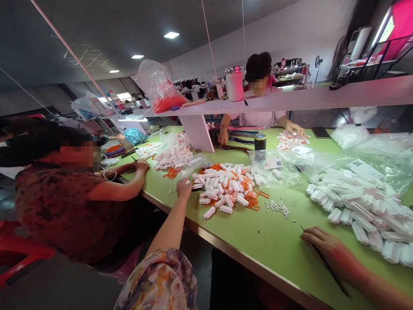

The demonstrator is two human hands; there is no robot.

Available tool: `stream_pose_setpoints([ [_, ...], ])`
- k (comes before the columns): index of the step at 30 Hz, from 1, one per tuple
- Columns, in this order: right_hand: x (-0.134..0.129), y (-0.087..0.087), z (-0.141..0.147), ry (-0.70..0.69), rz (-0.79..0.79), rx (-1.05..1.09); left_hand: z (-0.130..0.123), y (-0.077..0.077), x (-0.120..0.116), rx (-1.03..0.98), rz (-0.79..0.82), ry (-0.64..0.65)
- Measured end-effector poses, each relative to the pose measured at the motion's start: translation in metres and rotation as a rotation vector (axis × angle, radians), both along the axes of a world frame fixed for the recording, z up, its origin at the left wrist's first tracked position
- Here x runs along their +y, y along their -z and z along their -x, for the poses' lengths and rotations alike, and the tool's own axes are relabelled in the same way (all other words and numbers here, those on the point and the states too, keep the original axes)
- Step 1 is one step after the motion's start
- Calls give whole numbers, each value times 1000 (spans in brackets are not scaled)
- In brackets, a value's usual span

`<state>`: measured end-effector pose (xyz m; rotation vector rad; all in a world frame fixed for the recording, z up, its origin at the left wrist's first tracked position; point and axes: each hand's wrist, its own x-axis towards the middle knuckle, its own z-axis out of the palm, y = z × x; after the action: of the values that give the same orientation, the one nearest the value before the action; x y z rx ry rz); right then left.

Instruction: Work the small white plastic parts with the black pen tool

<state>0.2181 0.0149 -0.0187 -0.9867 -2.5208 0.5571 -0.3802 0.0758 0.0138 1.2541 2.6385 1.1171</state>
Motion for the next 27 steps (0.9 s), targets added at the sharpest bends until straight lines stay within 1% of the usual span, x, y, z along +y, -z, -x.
stream_pose_setpoints([
  [3,-3,-9,6,-9,-41,2,-14,-12,-10,21,-100,8],
  [5,-5,-15,9,-23,-64,-2,-33,-15,-24,26,-152,31],
  [6,-6,-17,10,-32,-81,-1,-45,-15,-34,24,-173,49],
  [8,-6,-16,10,-50,-123,-6,-70,-8,-59,9,-202,110],
  [11,-6,-8,6,-58,-234,-32,-104,9,-104,-90,-275,294],
  [13,-7,-3,7,-87,-308,-64,-121,19,-130,-161,-282,349],
  [15,-5,-1,17,-159,-345,-89,-135,26,-145,-227,-291,372],
  [16,-3,-2,26,-209,-356,-93,-141,28,-148,-249,-297,375],
  [18,5,-6,52,-326,-412,-82,-156,29,-147,-296,-312,384],
  [21,27,-15,102,-433,-531,-81,-185,31,-133,-394,-290,474],
  [22,35,-16,118,-442,-547,-84,-196,31,-128,-419,-266,525],
  [24,52,-17,146,-390,-545,-69,-216,34,-118,-421,-224,604],
  [25,59,-17,156,-342,-524,-56,-224,36,-114,-401,-206,638],
  [27,71,-13,170,-319,-474,-42,-236,40,-109,-348,-186,676],
])
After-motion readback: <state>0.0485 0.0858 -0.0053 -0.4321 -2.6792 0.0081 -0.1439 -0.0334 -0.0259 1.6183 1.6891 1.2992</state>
